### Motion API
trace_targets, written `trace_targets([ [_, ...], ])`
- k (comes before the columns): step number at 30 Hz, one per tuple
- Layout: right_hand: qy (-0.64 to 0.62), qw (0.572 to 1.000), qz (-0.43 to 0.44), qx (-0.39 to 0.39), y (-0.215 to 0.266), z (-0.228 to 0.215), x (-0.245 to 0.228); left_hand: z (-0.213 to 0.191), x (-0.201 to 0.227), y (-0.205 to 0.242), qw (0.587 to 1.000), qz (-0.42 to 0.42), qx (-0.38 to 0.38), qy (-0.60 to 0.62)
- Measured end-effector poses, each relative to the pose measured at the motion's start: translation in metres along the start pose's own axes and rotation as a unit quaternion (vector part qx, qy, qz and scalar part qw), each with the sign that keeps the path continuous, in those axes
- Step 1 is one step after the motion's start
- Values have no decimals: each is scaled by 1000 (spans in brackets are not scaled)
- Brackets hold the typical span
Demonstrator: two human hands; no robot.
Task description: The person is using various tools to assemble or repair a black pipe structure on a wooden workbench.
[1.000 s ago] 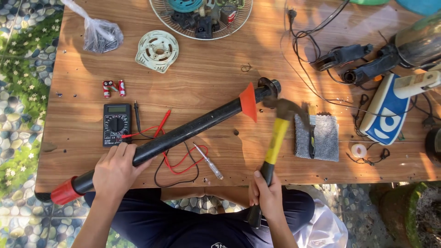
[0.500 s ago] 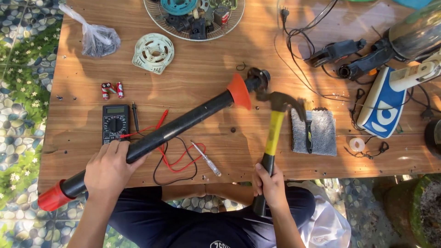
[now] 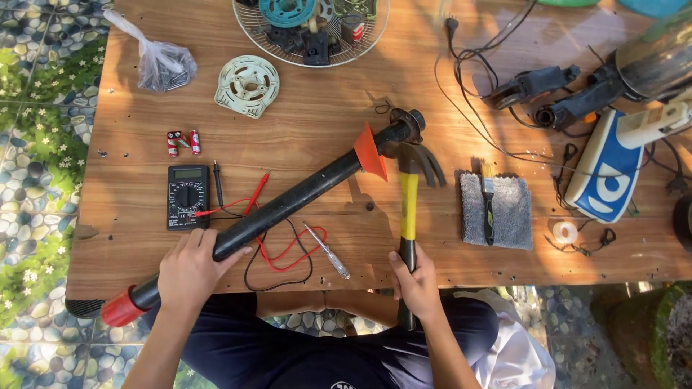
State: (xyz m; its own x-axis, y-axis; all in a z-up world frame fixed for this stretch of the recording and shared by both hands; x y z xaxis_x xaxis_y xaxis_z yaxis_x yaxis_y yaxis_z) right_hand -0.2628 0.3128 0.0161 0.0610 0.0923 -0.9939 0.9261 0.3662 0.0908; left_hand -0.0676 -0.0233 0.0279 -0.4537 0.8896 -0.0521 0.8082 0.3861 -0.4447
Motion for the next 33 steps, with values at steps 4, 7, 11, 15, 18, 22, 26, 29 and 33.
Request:
trace_targets([
  [4, -15, 999, -40, -6, 2, -4, -6, 12, -1, 5, 1000, 0, 19, 16],
  [7, 26, 998, 31, -50, 7, 12, -18, 16, -1, 7, 999, 17, 34, 21],
  [11, 23, 997, 51, -59, 4, 15, -15, 15, 0, 5, 999, 18, 33, 9],
  [15, 17, 999, 26, -13, 6, 4, -38, 7, 3, 3, 999, 9, 34, 25],
  [18, 27, 999, 10, -29, 3, 7, -28, 13, 0, 1, 999, -6, 27, 30],
  [22, 94, 987, 107, -75, 1, 25, -10, 16, -1, 2, 999, -9, 24, 31],
  [26, 134, 984, 93, -70, 8, 31, -9, 20, -3, 4, 999, -17, 19, 33],
  [29, 125, 990, -4, -63, 11, 31, -17, 19, -4, 4, 999, -15, 17, 42],
  [33, 125, 992, 14, -12, 5, 23, -18, 15, -1, 4, 999, -13, 10, 31],
])
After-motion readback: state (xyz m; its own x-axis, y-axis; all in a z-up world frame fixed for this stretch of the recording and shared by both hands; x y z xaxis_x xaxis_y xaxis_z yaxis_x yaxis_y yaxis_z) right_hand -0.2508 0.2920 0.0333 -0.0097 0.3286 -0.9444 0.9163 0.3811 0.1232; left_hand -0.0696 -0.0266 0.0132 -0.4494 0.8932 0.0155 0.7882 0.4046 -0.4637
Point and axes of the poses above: each hand's wrist, its own y-axis away from the middle knuckle, its own z-axis out of the palm, x = y × z, the point moved 8 cm from there along -y, towards the middle knuckle, and after that the axes turned 8 degrees about x, right-handed, at the moved point
